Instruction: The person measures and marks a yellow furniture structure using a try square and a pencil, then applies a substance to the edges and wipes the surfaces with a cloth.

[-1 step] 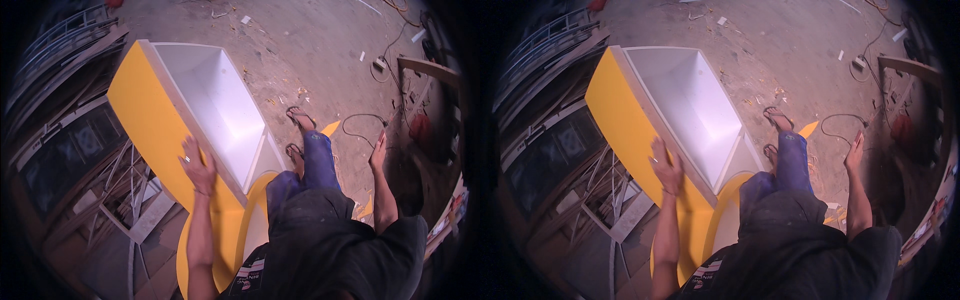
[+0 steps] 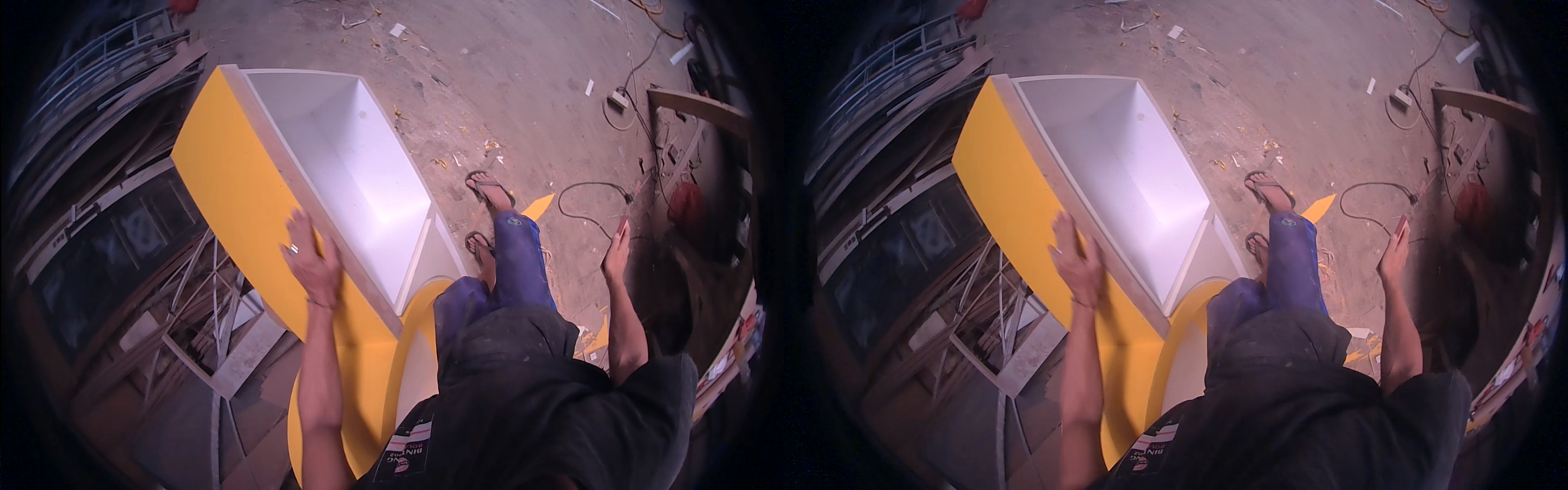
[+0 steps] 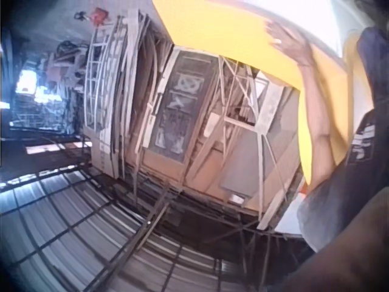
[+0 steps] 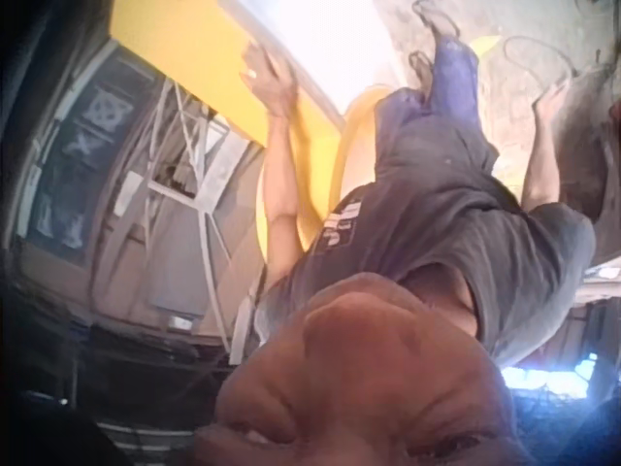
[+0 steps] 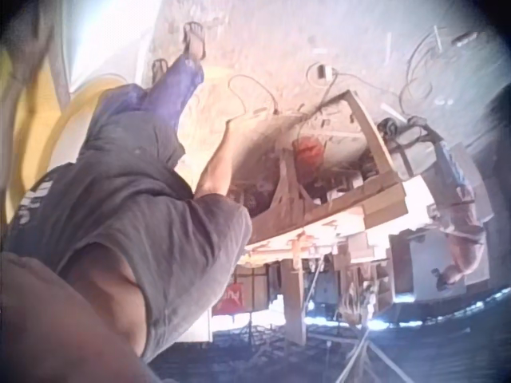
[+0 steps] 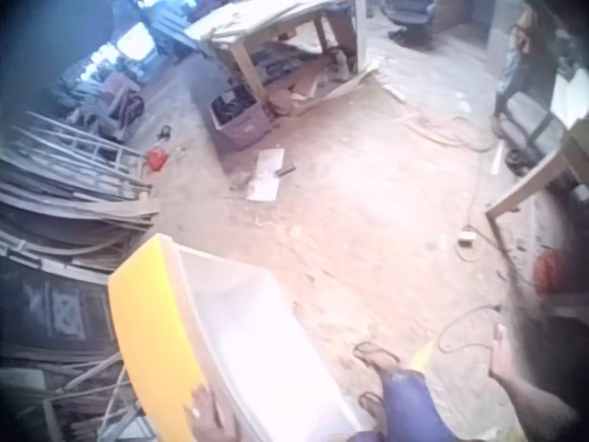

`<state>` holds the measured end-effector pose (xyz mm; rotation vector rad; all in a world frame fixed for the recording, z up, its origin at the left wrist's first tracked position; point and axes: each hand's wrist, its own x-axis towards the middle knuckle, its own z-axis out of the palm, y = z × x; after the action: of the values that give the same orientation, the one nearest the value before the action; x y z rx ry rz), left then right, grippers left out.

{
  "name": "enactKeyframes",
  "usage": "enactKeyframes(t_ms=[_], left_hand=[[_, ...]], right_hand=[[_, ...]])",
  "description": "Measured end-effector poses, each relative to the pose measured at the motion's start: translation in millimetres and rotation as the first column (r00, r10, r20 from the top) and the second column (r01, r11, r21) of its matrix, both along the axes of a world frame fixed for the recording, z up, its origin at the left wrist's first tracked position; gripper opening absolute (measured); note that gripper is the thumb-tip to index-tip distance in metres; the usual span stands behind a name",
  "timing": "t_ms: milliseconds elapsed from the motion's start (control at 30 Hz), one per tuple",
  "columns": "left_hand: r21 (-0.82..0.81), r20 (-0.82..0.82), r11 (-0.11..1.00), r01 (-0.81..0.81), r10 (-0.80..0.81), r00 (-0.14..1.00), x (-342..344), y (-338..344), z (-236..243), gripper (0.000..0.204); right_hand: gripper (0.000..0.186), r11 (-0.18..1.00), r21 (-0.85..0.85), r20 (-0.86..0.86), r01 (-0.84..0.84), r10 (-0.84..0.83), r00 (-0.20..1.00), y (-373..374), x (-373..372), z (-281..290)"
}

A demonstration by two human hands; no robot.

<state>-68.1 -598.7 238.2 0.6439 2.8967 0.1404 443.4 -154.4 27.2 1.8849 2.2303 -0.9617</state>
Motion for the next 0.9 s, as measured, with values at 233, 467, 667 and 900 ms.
enactKeyframes(t_ms=[233,467,667,900], left_hand=[[0.176,-0.248,0.984,-0.025,0.069,0.966,-156.3,69.5,-16.3,0.045],[-0.115,-0.406,0.968,-0.223,0.159,0.900,-328.1,112.8,-34.7,0.049],[-0.114,-0.449,0.931,0.347,-0.360,0.818,-409.7,92.5,-69.7,0.059],[-0.881,0.128,0.272,0.388,-0.651,0.748,-181.9,46.7,-41.9,0.062]], right_hand=[[0.061,0.980,-0.196,0.094,0.035,-0.016,0.995,-100.9,55.6,-8.0],[0.060,0.943,-0.319,0.094,0.100,-0.073,0.993,-139.7,98.1,4.9],[0.064,0.921,-0.341,0.187,0.188,-0.129,0.974,-134.3,144.7,31.6],[0.066,0.911,-0.355,0.208,0.209,-0.141,0.968,-122.5,136.9,24.7]])
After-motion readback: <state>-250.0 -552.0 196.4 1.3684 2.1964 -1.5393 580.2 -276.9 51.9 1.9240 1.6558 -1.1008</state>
